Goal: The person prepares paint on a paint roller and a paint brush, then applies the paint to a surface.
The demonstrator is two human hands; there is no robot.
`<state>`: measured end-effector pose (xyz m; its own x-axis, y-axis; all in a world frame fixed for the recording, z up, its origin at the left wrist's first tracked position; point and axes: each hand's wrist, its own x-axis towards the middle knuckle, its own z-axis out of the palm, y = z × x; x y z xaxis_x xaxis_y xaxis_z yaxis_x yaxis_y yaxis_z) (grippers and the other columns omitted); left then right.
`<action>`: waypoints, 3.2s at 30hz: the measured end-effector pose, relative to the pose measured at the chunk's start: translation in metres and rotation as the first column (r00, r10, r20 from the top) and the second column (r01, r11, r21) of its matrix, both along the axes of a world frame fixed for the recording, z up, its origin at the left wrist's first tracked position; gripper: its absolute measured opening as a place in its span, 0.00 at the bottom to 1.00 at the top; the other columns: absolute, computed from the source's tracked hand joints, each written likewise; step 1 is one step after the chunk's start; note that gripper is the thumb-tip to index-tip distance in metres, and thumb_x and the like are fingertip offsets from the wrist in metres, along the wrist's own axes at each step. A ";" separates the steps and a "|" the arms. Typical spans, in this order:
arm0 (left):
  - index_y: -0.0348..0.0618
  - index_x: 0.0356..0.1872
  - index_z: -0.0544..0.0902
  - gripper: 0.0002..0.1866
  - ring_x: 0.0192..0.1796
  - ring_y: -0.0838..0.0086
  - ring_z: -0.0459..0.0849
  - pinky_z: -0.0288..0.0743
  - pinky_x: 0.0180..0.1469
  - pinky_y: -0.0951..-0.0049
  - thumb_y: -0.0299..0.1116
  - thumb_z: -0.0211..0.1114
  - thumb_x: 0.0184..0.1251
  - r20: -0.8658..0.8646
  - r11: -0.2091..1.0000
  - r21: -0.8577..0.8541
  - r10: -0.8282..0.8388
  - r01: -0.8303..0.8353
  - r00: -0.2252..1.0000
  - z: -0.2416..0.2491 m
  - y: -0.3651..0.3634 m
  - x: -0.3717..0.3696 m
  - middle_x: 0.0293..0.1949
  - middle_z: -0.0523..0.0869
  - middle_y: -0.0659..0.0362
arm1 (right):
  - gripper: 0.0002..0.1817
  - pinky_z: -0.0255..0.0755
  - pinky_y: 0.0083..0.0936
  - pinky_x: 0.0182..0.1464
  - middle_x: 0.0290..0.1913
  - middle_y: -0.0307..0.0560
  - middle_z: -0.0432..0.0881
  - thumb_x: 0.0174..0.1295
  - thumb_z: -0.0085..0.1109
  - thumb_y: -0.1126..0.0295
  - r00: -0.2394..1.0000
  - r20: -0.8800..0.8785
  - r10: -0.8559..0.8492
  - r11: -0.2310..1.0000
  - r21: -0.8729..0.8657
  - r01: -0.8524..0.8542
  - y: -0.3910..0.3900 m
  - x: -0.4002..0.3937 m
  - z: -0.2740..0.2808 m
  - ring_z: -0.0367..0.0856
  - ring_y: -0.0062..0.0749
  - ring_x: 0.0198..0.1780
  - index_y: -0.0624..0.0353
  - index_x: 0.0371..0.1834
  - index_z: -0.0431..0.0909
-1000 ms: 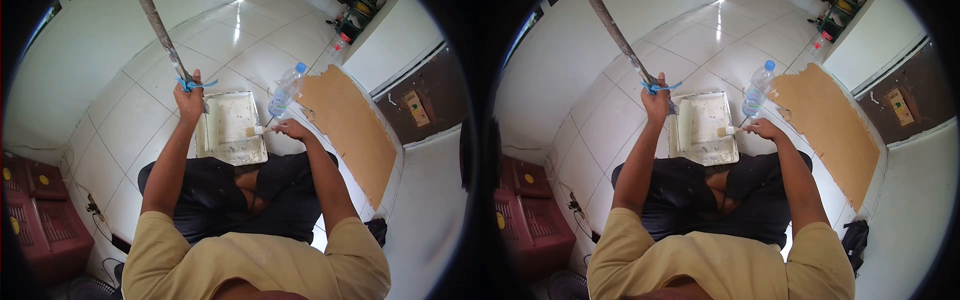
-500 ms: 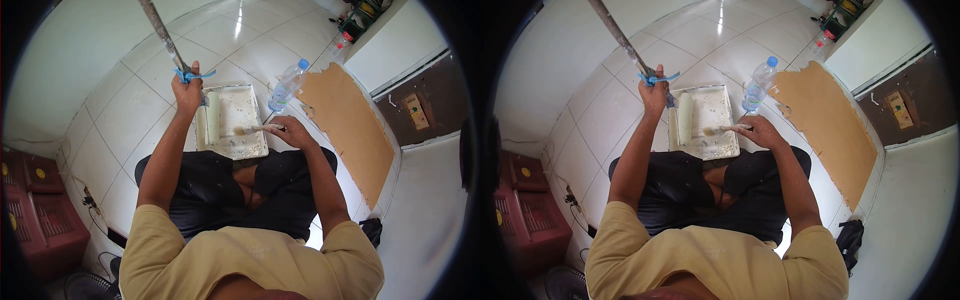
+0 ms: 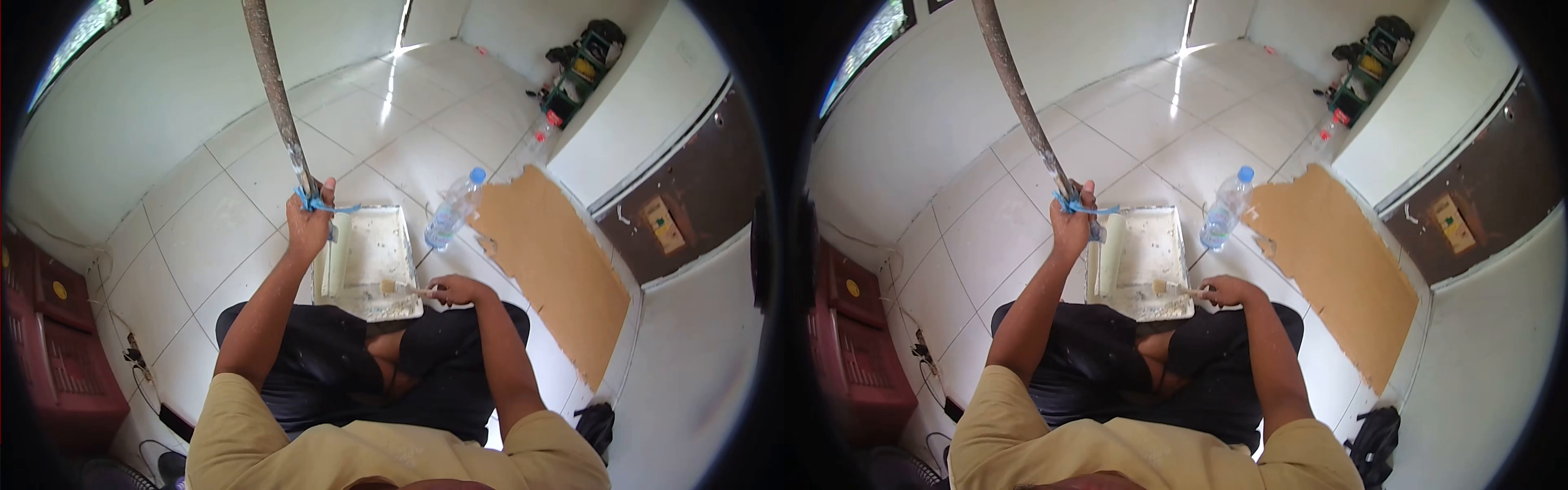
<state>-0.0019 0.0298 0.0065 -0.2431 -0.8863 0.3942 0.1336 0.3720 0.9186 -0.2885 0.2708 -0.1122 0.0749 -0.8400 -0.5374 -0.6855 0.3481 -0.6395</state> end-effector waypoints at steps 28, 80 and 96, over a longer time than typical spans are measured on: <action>0.41 0.21 0.75 0.24 0.21 0.80 0.71 0.65 0.25 0.68 0.44 0.68 0.78 -0.021 0.997 0.056 0.050 -0.048 0.999 -0.023 -0.002 -0.012 0.16 0.75 0.64 | 0.32 0.74 0.35 0.44 0.30 0.49 0.82 0.68 0.63 0.37 0.850 0.079 -0.521 0.795 -0.319 0.517 -0.012 -0.001 0.020 0.78 0.33 0.36 0.62 0.42 0.87; 0.48 0.20 0.72 0.24 0.22 0.83 0.68 0.63 0.25 0.71 0.42 0.68 0.78 -0.162 0.994 -0.098 0.039 -0.056 0.986 -0.053 -0.043 -0.008 0.17 0.71 0.69 | 0.18 0.57 0.26 0.27 0.20 0.31 0.67 0.71 0.66 0.52 0.871 0.208 -0.445 0.884 -0.054 0.464 0.006 -0.060 -0.024 0.61 0.19 0.24 0.57 0.34 0.89; 0.43 0.21 0.71 0.26 0.22 0.81 0.70 0.66 0.25 0.70 0.47 0.65 0.80 -0.054 0.996 0.037 0.078 -0.076 0.995 -0.025 -0.033 0.002 0.17 0.72 0.66 | 0.11 0.72 0.36 0.41 0.30 0.52 0.86 0.62 0.74 0.67 0.914 -0.109 -0.390 0.546 -0.827 0.134 0.020 0.075 0.080 0.78 0.45 0.30 0.58 0.44 0.88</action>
